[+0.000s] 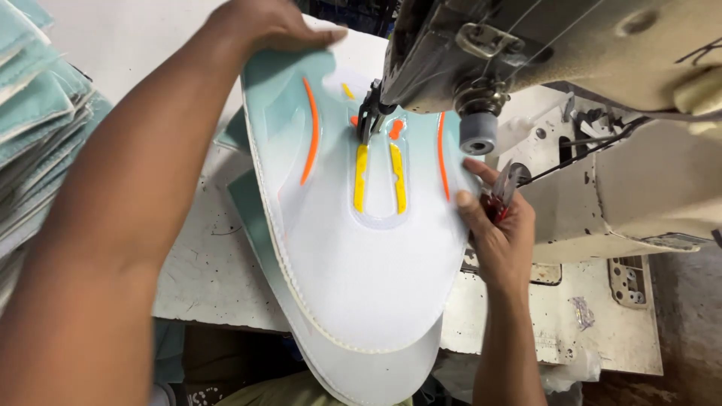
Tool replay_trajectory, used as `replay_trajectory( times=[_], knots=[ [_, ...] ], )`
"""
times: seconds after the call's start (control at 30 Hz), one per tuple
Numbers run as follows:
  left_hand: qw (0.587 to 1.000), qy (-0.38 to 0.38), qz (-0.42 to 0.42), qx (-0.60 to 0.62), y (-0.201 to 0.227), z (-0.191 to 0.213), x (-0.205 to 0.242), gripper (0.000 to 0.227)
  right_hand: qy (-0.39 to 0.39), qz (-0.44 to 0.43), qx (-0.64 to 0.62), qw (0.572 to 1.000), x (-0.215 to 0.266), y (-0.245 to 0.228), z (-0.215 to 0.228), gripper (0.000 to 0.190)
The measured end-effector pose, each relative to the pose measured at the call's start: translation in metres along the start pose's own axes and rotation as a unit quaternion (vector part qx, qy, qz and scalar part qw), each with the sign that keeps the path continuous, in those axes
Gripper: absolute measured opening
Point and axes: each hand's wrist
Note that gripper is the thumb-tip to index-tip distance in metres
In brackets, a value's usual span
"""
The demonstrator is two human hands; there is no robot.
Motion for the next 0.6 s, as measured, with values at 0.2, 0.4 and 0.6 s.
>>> replay_trajectory(
  times=[0.2, 0.4, 0.6],
  knots=[
    [0.952, -0.267, 0.081, 0.129, -0.020, -0.029, -0.044, 0.081, -0.031, -0.037, 0.193, 0.980, -0.013, -0.032, 0.048, 0.041],
    [0.946, -0.150, 0.069, 0.278, -0.036, -0.023, -0.073, 0.052, -0.132, 0.087, 0.466, 0.870, -0.087, -0.054, 0.015, 0.030],
    [0.956, 0.040, -0.022, 0.290, 0.010, 0.000, -0.087, 0.037, -0.098, 0.354, 0.629, 0.685, -0.160, 0.002, 0.011, 0.026]
  ],
)
Point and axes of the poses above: each hand's wrist, its own x-axis away from the middle knuckle, its own z-axis out of the back of the hand, y = z × x, and after that the axes turned 7 degrees about -y, right-handed
